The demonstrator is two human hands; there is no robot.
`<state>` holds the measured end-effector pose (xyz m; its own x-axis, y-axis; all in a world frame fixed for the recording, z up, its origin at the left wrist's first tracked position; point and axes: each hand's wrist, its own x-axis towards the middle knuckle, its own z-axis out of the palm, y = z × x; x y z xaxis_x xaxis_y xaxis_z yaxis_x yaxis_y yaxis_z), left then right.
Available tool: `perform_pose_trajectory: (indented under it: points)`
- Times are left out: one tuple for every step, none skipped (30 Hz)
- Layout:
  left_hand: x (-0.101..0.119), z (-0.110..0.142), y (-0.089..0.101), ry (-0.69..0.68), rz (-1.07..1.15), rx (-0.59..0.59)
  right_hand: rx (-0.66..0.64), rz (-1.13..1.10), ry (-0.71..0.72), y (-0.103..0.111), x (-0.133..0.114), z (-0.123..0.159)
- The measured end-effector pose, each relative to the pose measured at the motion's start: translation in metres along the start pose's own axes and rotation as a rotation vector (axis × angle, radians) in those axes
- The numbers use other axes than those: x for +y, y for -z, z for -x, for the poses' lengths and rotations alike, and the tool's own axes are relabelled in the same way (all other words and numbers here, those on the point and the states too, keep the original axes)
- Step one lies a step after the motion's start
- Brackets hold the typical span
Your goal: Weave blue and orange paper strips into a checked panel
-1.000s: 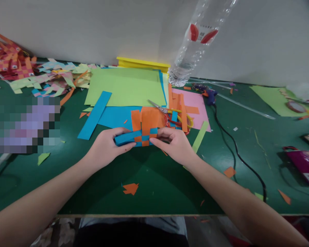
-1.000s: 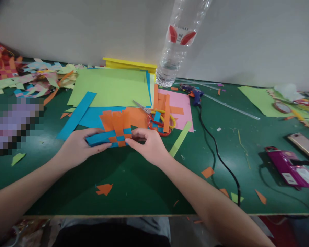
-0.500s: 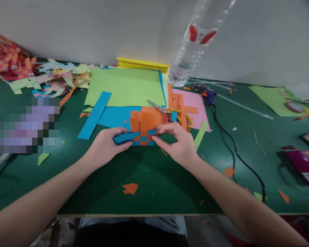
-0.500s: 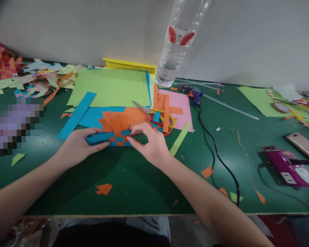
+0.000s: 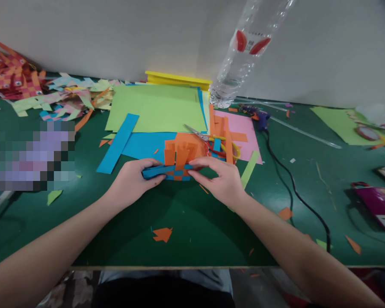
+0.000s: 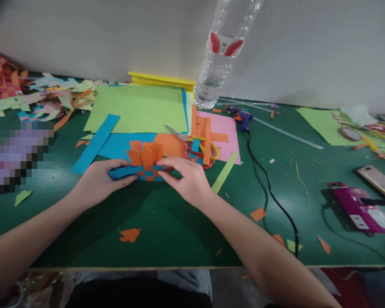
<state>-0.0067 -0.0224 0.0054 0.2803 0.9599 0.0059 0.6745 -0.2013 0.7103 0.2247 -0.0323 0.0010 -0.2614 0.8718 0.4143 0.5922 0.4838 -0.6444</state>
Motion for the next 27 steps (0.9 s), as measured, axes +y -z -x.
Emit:
perform_pose_trajectory:
  points:
    - [0.0000, -0.0002, -0.0002, -0.001, 0.007, -0.004, 0.000, -0.002, 0.010, -0.0001, 0.0004, -0.0002]
    - [0.0002, -0.0004, -0.0003, -0.003, 0.015, -0.010, 0.001, -0.003, 0.026, -0.0002, 0.0007, -0.0004]
    - [0.0004, -0.0004, -0.0003, -0.004, 0.022, -0.018, 0.004, -0.003, 0.043, -0.0002, 0.0009, -0.0007]
    - [0.0006, -0.0004, -0.0002, -0.005, 0.027, -0.029, 0.005, -0.003, 0.059, -0.0003, 0.0011, -0.0010]
    - [0.0009, -0.0002, -0.0001, -0.005, 0.030, -0.039, 0.003, -0.002, 0.070, -0.0003, 0.0012, -0.0012]
    - [0.0011, 0.0000, 0.0001, -0.004, 0.031, -0.044, -0.003, -0.002, 0.073, -0.0003, 0.0012, -0.0014]
    - [0.0013, 0.0002, 0.0002, -0.003, 0.030, -0.045, -0.009, -0.002, 0.067, -0.0003, 0.0011, -0.0016]
    - [0.0014, 0.0004, 0.0002, -0.002, 0.027, -0.043, -0.017, -0.003, 0.056, -0.0003, 0.0011, -0.0016]
    - [0.0016, 0.0004, 0.0003, -0.002, 0.025, -0.039, -0.022, -0.005, 0.045, -0.0003, 0.0012, -0.0016]
    - [0.0017, 0.0004, 0.0002, -0.002, 0.022, -0.035, -0.027, -0.008, 0.038, -0.0003, 0.0012, -0.0016]
    - [0.0017, 0.0003, 0.0001, -0.003, 0.019, -0.033, -0.030, -0.009, 0.035, -0.0004, 0.0014, -0.0016]
    - [0.0016, 0.0001, 0.0000, -0.005, 0.015, -0.033, -0.031, -0.009, 0.037, -0.0004, 0.0016, -0.0017]
    - [0.0015, -0.0002, -0.0001, -0.006, 0.011, -0.036, -0.033, -0.008, 0.040, -0.0004, 0.0018, -0.0018]
    - [0.0012, -0.0005, -0.0002, -0.008, 0.006, -0.037, -0.033, -0.003, 0.043, -0.0004, 0.0021, -0.0020]
    - [0.0009, -0.0009, -0.0002, -0.011, -0.001, -0.040, -0.035, 0.004, 0.044, -0.0003, 0.0025, -0.0023]
    - [0.0005, -0.0011, -0.0002, -0.016, -0.009, -0.043, -0.038, 0.011, 0.047, -0.0002, 0.0028, -0.0026]
    - [0.0001, -0.0013, -0.0002, -0.023, -0.019, -0.045, -0.039, 0.018, 0.053, -0.0001, 0.0032, -0.0028]
    - [-0.0003, -0.0014, -0.0002, -0.030, -0.030, -0.048, -0.040, 0.023, 0.066, 0.0000, 0.0035, -0.0030]
    - [-0.0007, -0.0014, -0.0002, -0.035, -0.041, -0.048, -0.040, 0.026, 0.083, 0.0001, 0.0039, -0.0031]
    - [-0.0011, -0.0013, -0.0002, -0.039, -0.051, -0.049, -0.035, 0.027, 0.106, 0.0001, 0.0042, -0.0031]
    - [-0.0015, -0.0011, -0.0002, -0.041, -0.059, -0.050, -0.029, 0.027, 0.124, 0.0001, 0.0045, -0.0029]
    - [-0.0020, -0.0009, -0.0003, -0.043, -0.061, -0.049, -0.020, 0.026, 0.136, 0.0000, 0.0047, -0.0027]
    - [-0.0025, -0.0007, -0.0004, -0.044, -0.058, -0.044, -0.014, 0.025, 0.142, 0.0000, 0.0049, -0.0024]
    - [-0.0031, -0.0005, -0.0006, -0.048, -0.052, -0.034, -0.008, 0.023, 0.144, -0.0001, 0.0050, -0.0021]
    - [-0.0039, -0.0004, -0.0009, -0.052, -0.046, -0.021, -0.002, 0.019, 0.147, -0.0002, 0.0051, -0.0019]
    - [-0.0046, -0.0004, -0.0012, -0.055, -0.041, -0.010, 0.003, 0.014, 0.156, -0.0002, 0.0051, -0.0017]
    - [-0.0054, -0.0005, -0.0014, -0.057, -0.039, -0.003, 0.007, 0.008, 0.171, -0.0002, 0.0050, -0.0016]
